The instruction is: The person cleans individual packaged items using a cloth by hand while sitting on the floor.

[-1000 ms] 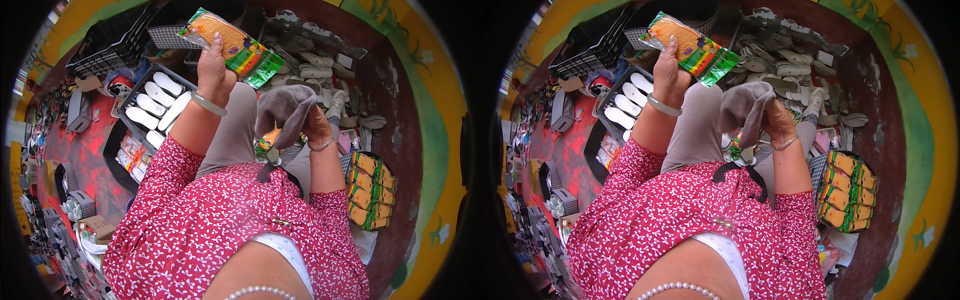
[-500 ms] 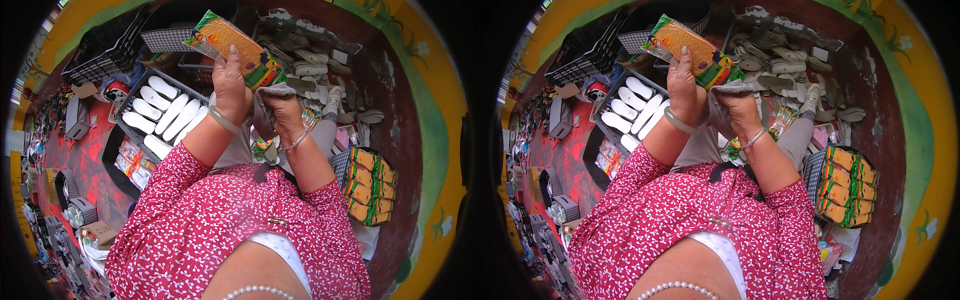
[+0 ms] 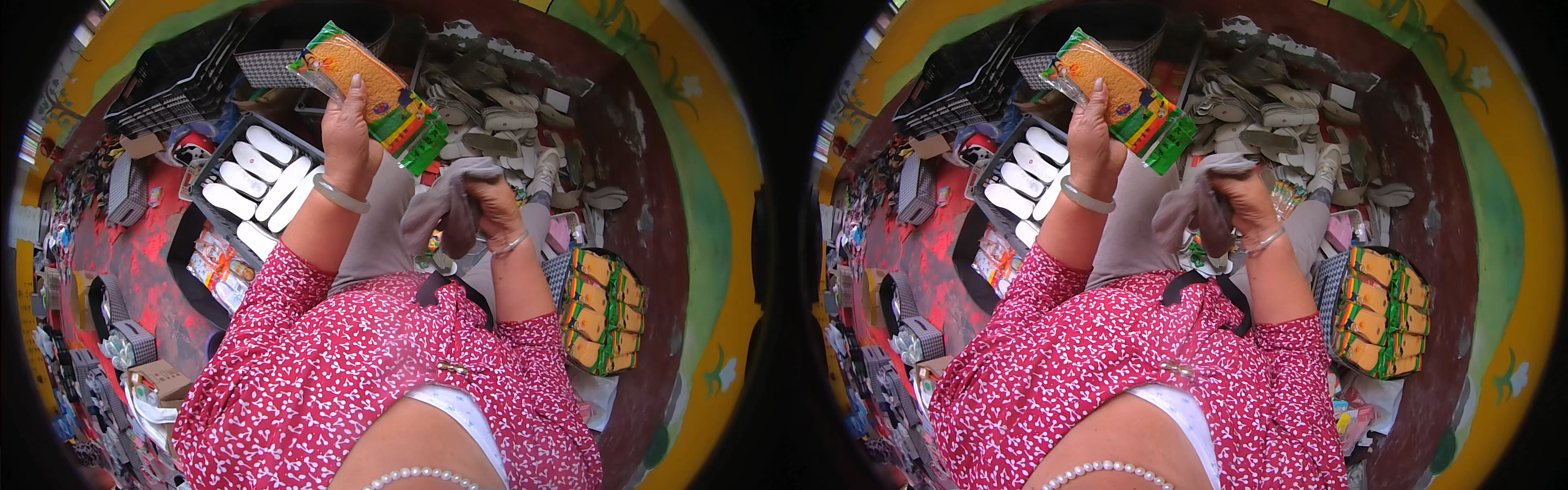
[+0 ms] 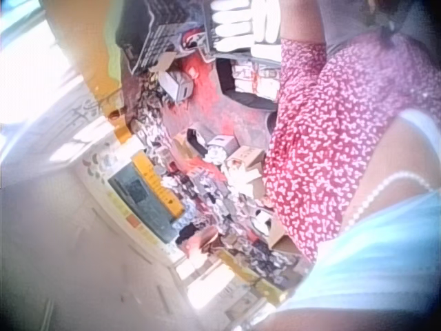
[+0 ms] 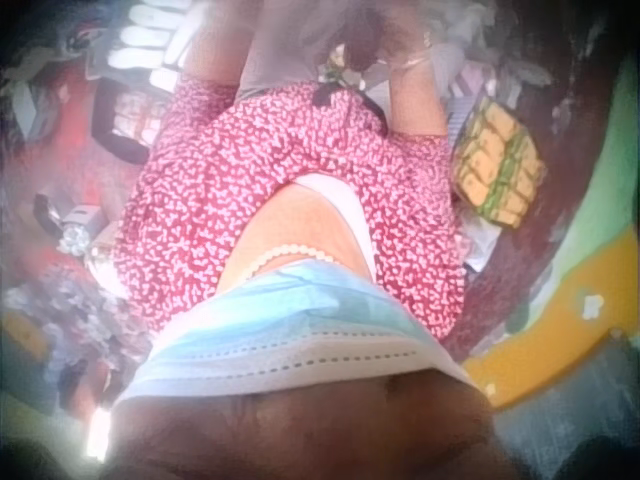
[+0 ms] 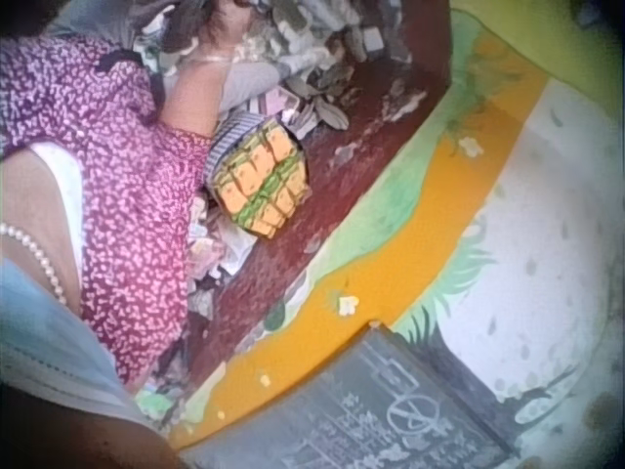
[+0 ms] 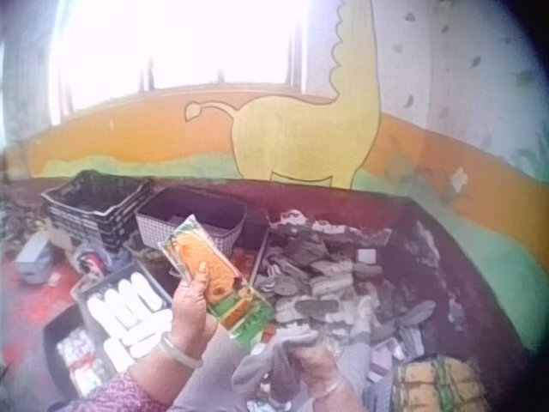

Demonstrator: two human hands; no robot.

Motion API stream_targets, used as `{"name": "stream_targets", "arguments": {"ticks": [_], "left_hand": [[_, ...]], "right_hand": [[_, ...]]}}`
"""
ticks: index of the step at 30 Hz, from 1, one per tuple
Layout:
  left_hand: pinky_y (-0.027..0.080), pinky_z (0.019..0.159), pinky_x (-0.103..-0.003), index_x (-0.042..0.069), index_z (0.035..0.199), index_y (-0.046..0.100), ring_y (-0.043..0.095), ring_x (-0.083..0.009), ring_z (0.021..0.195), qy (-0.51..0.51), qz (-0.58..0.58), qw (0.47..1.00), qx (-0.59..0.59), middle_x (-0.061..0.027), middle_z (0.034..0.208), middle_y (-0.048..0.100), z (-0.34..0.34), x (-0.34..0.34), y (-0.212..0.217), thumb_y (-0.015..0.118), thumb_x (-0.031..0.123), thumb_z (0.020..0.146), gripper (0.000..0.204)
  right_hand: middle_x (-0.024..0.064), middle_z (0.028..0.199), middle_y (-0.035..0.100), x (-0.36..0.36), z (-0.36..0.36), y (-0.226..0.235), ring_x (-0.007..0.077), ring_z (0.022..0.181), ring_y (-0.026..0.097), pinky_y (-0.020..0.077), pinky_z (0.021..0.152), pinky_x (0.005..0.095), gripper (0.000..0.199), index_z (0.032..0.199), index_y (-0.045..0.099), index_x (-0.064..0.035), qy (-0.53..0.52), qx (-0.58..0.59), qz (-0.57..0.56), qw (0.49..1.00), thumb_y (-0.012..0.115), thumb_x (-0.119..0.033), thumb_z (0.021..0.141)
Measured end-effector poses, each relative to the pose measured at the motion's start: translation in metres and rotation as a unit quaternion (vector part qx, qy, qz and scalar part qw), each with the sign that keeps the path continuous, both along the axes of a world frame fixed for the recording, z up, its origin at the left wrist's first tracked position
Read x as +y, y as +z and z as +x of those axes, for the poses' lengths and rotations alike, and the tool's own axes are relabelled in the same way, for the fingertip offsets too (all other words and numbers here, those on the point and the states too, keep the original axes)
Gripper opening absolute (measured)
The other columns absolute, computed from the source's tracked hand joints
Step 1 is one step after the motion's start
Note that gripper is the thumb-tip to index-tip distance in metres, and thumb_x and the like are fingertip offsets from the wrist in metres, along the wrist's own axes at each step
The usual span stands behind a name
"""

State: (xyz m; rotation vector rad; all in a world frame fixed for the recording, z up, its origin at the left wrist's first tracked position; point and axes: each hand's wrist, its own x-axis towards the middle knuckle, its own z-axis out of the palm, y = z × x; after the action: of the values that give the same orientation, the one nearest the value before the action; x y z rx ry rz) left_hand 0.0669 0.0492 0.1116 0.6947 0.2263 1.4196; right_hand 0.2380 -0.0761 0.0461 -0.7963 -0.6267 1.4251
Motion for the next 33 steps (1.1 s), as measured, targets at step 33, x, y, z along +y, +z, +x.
{"name": "stream_targets", "arguments": {"ticks": [33], "left_hand": [[0.051, 0.076, -0.031, -0.004, 0.107, 0.053, 0.061, -0.0166, 0.084, -0.221, -0.036, 0.968, 0.11, -0.0095, 0.096, 0.062, 0.015, -0.022, -0.008, 0.05, 0.017, 0.092, 0.025]], "right_hand": [[0.0, 0.087, 0.062, 0.002, -0.02, 0.025, 0.0063, 0.076, 0.055, 0.0469, 0.067, 0.0235, 0.022, 0.099, 0.061, -0.0027, 0.021, -0.219, 0.058, 0.974, 0.062, -0.02, 0.086]]}}
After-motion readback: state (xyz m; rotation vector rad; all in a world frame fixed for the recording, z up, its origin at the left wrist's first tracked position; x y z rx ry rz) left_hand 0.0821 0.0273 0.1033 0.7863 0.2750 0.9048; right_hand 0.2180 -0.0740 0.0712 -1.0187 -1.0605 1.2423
